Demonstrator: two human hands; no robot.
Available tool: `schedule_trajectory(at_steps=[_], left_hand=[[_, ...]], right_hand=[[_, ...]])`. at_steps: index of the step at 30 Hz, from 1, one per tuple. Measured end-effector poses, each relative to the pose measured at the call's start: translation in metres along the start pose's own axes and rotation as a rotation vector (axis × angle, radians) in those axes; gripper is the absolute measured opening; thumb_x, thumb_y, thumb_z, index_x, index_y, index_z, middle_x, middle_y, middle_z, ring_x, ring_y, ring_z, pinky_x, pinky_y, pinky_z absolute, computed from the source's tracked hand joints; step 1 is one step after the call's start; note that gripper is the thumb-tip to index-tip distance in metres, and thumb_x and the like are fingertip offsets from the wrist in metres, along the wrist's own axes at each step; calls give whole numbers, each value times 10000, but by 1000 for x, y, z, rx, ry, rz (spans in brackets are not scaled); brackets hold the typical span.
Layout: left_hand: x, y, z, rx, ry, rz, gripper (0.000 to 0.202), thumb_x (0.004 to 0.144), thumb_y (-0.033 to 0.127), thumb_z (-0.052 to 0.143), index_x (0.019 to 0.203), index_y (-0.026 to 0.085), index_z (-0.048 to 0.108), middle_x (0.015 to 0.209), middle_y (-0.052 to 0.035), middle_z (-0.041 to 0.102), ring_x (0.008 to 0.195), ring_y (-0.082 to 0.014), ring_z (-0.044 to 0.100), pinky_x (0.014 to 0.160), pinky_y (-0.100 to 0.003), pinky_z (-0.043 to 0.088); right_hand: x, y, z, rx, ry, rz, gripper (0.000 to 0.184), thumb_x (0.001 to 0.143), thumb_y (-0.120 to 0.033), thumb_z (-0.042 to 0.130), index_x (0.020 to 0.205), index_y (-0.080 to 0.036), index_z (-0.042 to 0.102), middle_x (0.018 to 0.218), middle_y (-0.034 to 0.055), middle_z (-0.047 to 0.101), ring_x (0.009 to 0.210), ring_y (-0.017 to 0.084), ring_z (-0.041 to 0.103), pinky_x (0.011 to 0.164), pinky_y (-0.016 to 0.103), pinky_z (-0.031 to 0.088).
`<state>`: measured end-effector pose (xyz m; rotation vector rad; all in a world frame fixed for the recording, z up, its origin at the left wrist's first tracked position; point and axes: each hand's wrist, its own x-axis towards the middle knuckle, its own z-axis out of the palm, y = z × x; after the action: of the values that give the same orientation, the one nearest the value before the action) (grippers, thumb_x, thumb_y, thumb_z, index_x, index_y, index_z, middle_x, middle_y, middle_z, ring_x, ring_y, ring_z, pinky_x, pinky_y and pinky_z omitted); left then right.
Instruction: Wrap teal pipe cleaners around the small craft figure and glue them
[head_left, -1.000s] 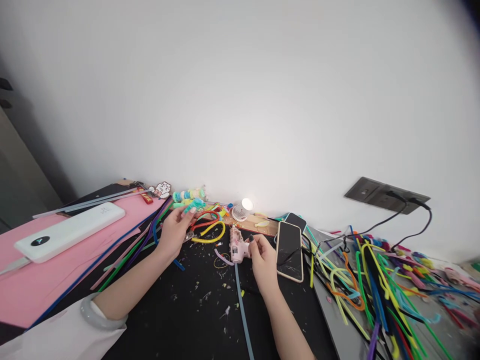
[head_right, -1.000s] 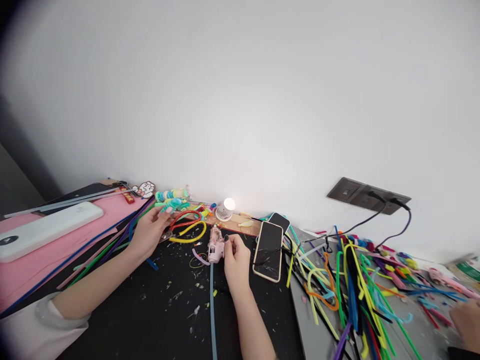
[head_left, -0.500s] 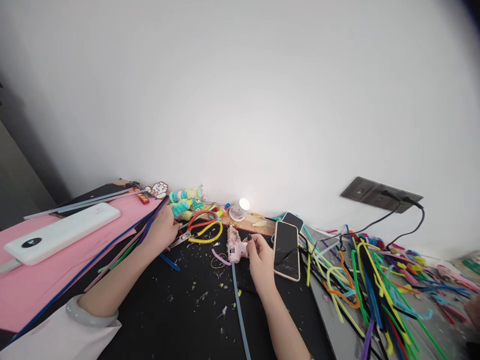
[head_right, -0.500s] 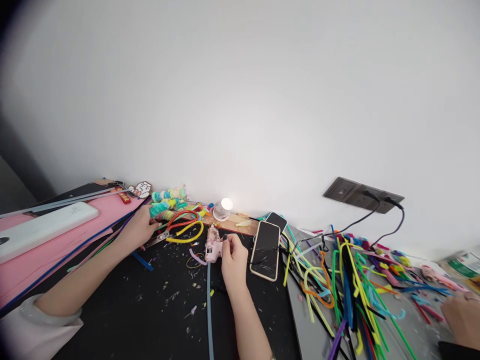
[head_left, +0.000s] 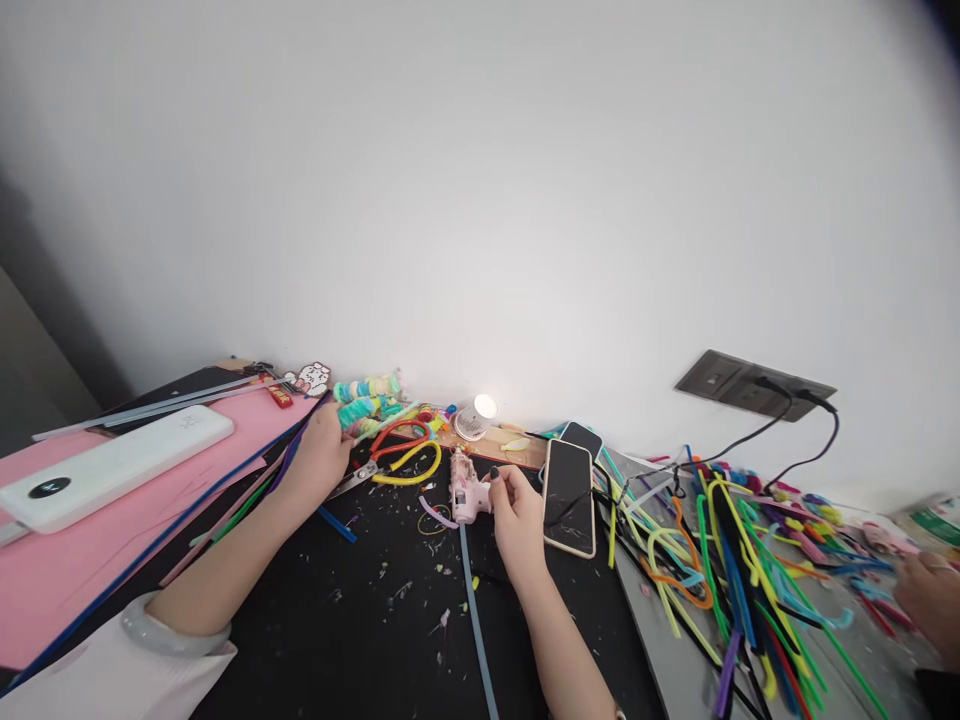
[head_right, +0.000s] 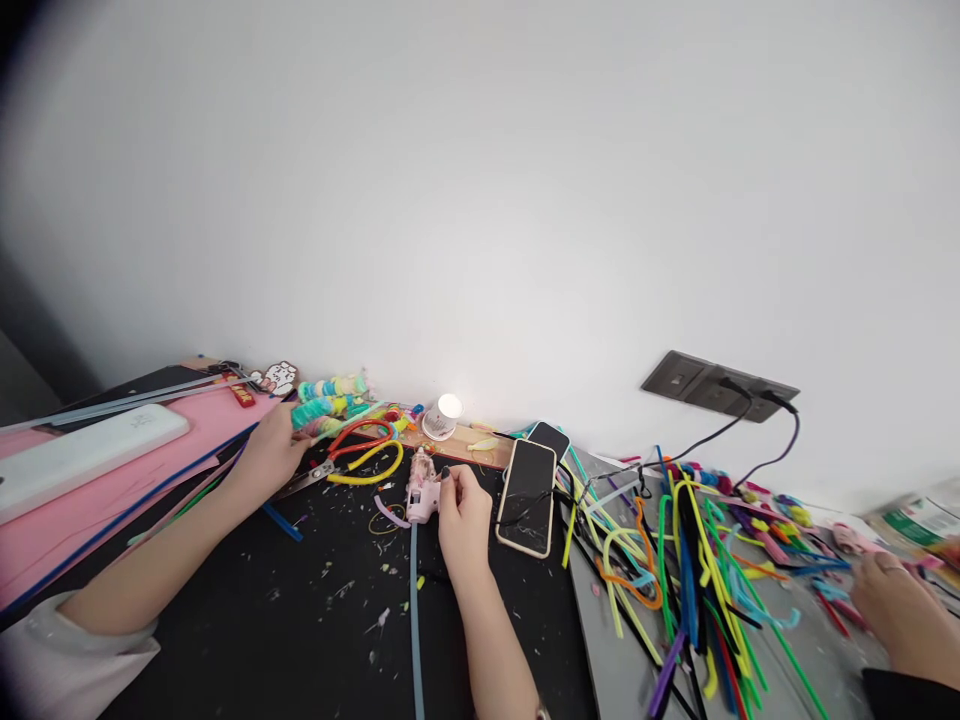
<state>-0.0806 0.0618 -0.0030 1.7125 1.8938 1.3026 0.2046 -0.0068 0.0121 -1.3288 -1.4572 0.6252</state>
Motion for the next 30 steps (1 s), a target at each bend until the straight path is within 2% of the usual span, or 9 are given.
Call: schedule_trajectory(at_steps=[3,5,7,11,16,20,22,25,30], left_hand=[[0,10,-7,35,150,11,290,817,259,551,1094,174,531,1154,-199,647,1260,-436,596,1076,-591,500],[-2,18,-10,14,250,10,330,835,293,556,1139,167,537,1186,-211,653,1259,-445,604,1076,-605,502],[-5,25,-11,-52,252,-7,380,849,360,576,1178,176,537,1225,-203,652,1222,-432,641,1040,-579,539],[-17,36,-2,-221,40,37,467,838,467,621,1209,198,535,1211,-151,674,1061,-356,726,954,-522,603],[-40,54,13,-311,-327,242,331,858,421,620,1122,225,593,1115,-102,719,1028,-310,721,824,-419,637],[-54,61,19,-279,-462,354,265,875,358,598,1106,229,612,1076,-85,735,975,-284,726,843,-393,616],[-56,60,20,-277,-491,353,265,879,341,594,1120,231,605,1092,-83,730,995,-288,725,847,-385,612],[-50,52,22,-246,-480,336,290,902,352,583,1164,231,593,1146,-84,715,1056,-310,717,899,-401,595],[-30,35,19,-103,-258,274,235,884,330,541,1086,220,587,1097,-113,712,1076,-342,699,918,-454,580]], right_hand=[[0,0,0,17,-3,10,313,910,-478,509,746,-215,557,585,-46,451,543,142,400,527,270,292],[0,0,0,32,8,9,303,902,-467,525,742,-212,562,587,-46,456,543,138,403,526,267,294],[0,-2,0,66,13,6,285,890,-448,559,737,-208,570,592,-44,472,547,132,410,527,262,304],[0,-4,4,245,-89,57,237,840,-422,656,871,-187,661,623,-35,559,542,123,467,521,247,363],[-1,0,17,517,-292,217,553,760,-502,759,1199,-186,651,656,-43,642,372,60,359,391,212,271],[-2,-3,17,573,-313,240,448,789,-552,737,1013,-166,692,645,-26,629,374,56,363,393,215,221],[-2,-7,13,553,-242,225,397,799,-560,723,844,-169,673,629,-22,597,407,66,376,406,220,206],[2,-11,6,544,-18,222,426,801,-608,688,808,-185,638,599,-30,554,430,83,359,413,228,212],[9,-7,-6,596,361,200,461,803,-662,653,830,-212,557,613,-32,529,446,97,390,410,223,237]])
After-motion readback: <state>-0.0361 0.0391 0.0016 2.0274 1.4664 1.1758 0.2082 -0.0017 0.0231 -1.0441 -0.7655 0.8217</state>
